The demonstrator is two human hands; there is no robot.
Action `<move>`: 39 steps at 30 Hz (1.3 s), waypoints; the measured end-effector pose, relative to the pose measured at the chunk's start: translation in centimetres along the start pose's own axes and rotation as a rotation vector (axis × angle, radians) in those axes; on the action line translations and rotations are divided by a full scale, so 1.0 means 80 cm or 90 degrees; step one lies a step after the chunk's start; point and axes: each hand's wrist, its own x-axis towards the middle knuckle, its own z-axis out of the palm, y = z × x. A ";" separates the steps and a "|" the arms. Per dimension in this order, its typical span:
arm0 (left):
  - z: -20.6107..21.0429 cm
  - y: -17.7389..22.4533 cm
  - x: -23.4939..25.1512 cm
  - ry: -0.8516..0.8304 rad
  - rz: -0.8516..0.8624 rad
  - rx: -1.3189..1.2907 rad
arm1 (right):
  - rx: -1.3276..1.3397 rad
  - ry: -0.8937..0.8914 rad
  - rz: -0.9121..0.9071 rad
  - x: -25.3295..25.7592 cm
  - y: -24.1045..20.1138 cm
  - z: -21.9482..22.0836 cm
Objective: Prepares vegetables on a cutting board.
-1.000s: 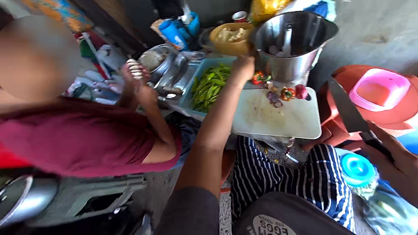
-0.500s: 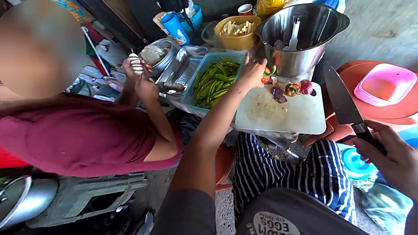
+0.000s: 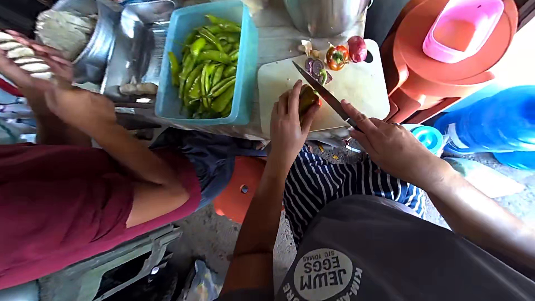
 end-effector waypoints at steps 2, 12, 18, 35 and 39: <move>0.014 -0.010 -0.004 0.072 0.065 -0.035 | -0.025 -0.008 0.000 0.004 -0.004 0.000; 0.042 -0.023 -0.008 0.196 0.092 -0.031 | -0.093 0.017 -0.016 -0.005 -0.020 -0.005; 0.043 -0.022 -0.006 0.204 0.071 -0.041 | -0.123 -0.004 -0.012 -0.004 -0.027 -0.010; 0.030 -0.012 -0.008 0.177 -0.014 -0.103 | -0.157 -0.035 0.031 0.003 -0.041 -0.008; 0.034 -0.018 -0.007 0.202 -0.016 -0.110 | -0.161 -0.083 0.016 0.020 -0.041 -0.017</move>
